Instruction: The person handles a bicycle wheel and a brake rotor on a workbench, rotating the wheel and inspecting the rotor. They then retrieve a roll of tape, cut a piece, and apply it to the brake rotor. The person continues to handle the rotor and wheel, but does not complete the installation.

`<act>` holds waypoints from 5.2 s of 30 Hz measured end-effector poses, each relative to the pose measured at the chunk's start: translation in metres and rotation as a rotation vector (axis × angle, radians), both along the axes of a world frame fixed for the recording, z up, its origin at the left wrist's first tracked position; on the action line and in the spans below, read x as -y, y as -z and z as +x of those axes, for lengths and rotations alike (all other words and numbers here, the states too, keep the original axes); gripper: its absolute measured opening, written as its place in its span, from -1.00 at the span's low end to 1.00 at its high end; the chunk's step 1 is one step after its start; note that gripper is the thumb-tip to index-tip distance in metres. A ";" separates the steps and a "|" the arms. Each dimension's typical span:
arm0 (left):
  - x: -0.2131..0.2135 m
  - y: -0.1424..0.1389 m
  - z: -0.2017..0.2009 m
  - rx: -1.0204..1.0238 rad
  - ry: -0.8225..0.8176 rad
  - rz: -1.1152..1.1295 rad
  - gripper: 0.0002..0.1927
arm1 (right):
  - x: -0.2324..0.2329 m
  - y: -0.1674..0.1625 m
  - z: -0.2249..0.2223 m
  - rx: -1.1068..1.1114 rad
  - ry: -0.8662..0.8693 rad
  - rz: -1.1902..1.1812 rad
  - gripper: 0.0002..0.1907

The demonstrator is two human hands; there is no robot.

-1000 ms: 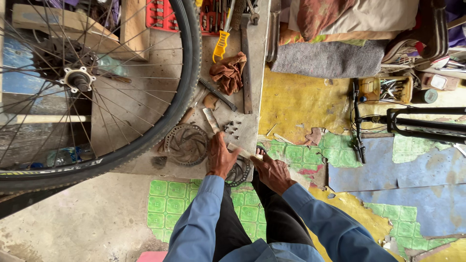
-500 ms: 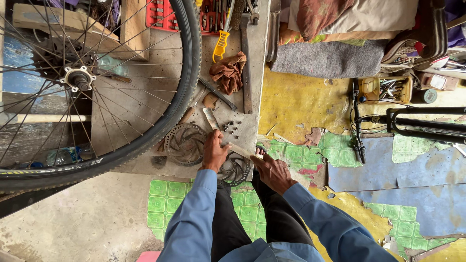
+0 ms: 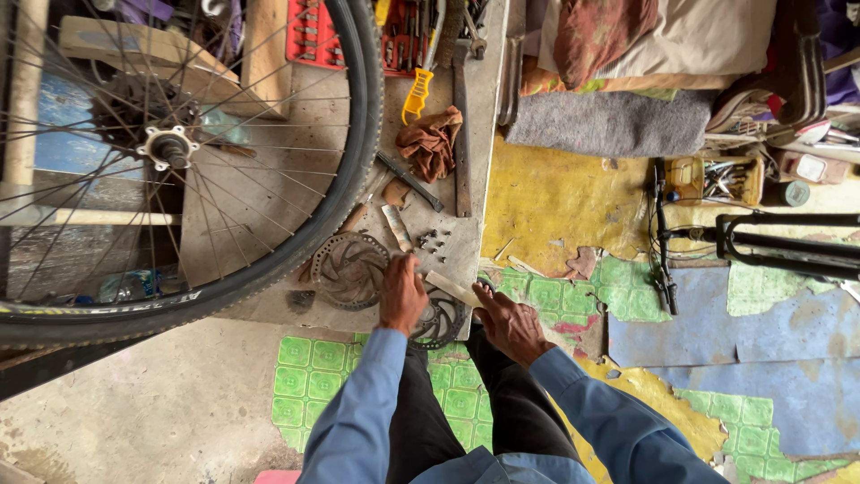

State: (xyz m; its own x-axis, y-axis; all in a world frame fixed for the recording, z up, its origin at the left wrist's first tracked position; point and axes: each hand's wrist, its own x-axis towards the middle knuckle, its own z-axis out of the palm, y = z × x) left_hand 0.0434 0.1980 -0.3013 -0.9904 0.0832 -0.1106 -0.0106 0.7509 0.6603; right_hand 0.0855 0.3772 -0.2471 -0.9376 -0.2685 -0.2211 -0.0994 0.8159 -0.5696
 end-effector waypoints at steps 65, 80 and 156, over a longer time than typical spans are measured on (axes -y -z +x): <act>0.091 -0.073 0.066 -0.073 -0.468 -0.308 -0.32 | 0.096 -0.039 -0.039 -0.144 -0.326 -0.021 -0.66; 0.070 -0.052 0.034 0.476 -0.566 -0.030 -0.22 | 0.094 -0.033 -0.038 -0.159 -0.326 -0.018 -0.64; -0.297 -0.220 0.336 -0.221 1.025 0.179 -0.12 | -0.220 -0.197 0.602 -0.431 2.102 0.067 -0.49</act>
State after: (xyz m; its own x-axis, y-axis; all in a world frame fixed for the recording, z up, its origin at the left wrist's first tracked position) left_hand 0.3793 0.4949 -0.0814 -0.4345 0.8865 0.1592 0.7056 0.2252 0.6719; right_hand 0.6874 0.5976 -0.0503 0.2593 0.9633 0.0699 0.6626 -0.1248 -0.7385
